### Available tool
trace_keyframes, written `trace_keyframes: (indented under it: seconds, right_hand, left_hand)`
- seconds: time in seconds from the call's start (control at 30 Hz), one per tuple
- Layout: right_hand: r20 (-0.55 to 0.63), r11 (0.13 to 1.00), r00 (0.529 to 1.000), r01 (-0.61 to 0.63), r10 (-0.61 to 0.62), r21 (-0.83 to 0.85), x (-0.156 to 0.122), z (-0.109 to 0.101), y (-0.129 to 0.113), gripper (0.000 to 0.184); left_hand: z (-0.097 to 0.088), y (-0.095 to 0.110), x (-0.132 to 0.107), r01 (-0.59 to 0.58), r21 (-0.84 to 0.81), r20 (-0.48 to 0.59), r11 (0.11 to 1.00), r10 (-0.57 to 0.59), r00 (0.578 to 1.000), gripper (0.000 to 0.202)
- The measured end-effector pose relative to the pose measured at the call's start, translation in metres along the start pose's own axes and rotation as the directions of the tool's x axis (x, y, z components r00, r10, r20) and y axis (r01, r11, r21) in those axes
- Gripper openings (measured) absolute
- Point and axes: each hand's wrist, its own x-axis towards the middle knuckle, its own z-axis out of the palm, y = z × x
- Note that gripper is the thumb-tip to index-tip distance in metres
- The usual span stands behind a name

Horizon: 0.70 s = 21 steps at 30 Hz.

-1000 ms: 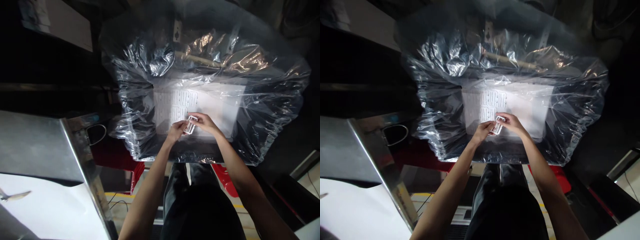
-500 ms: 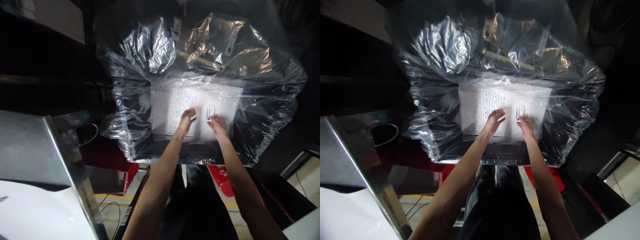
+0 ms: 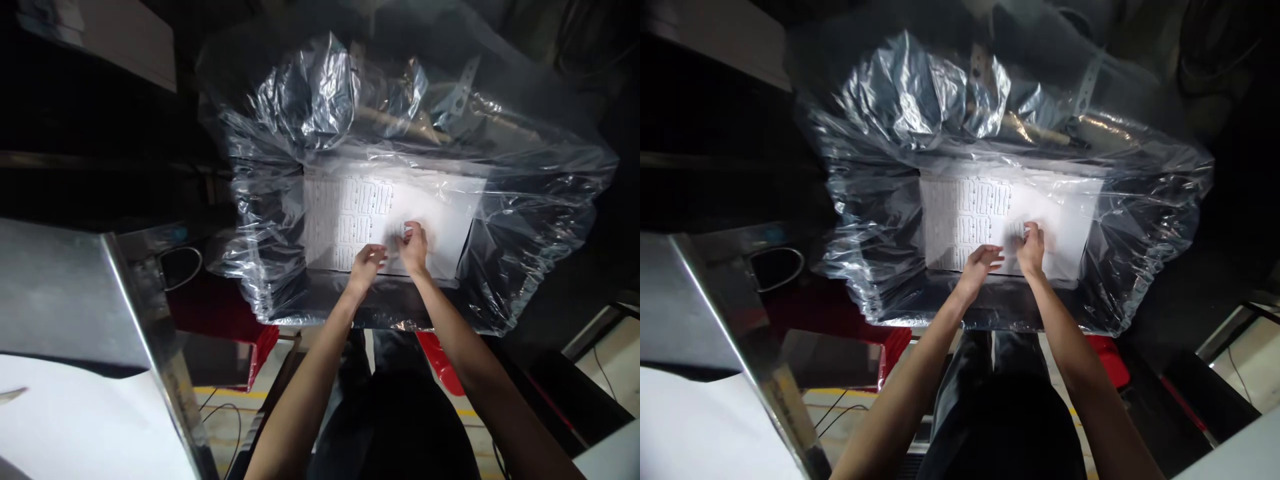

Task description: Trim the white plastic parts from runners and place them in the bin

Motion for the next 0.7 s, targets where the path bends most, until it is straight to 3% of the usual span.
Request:
trace_keyframes:
  seconds: [0.17, 0.33, 0.7]
  right_hand:
    - [0.025, 0.999, 0.999, 0.028, -0.029, 0.025, -0.009, 0.022, -0.01, 0.038]
    - [0.022, 0.998, 0.998, 0.051, -0.052, 0.046, -0.01, 0.033, -0.019, 0.037]
    - [0.05, 0.997, 0.999, 0.003, -0.007, 0.08, -0.005, 0.041, -0.019, 0.041]
  left_hand:
    - [-0.034, -0.012, -0.081, -0.071, 0.221, -0.027, 0.973, 0.079, 0.997, 0.032]
    - [-0.049, -0.012, -0.148, -0.108, 0.285, -0.027, 0.952, 0.121, 0.992, 0.03]
    - [-0.063, -0.031, -0.206, 0.002, 0.24, -0.137, 0.971, 0.032, 0.99, 0.037]
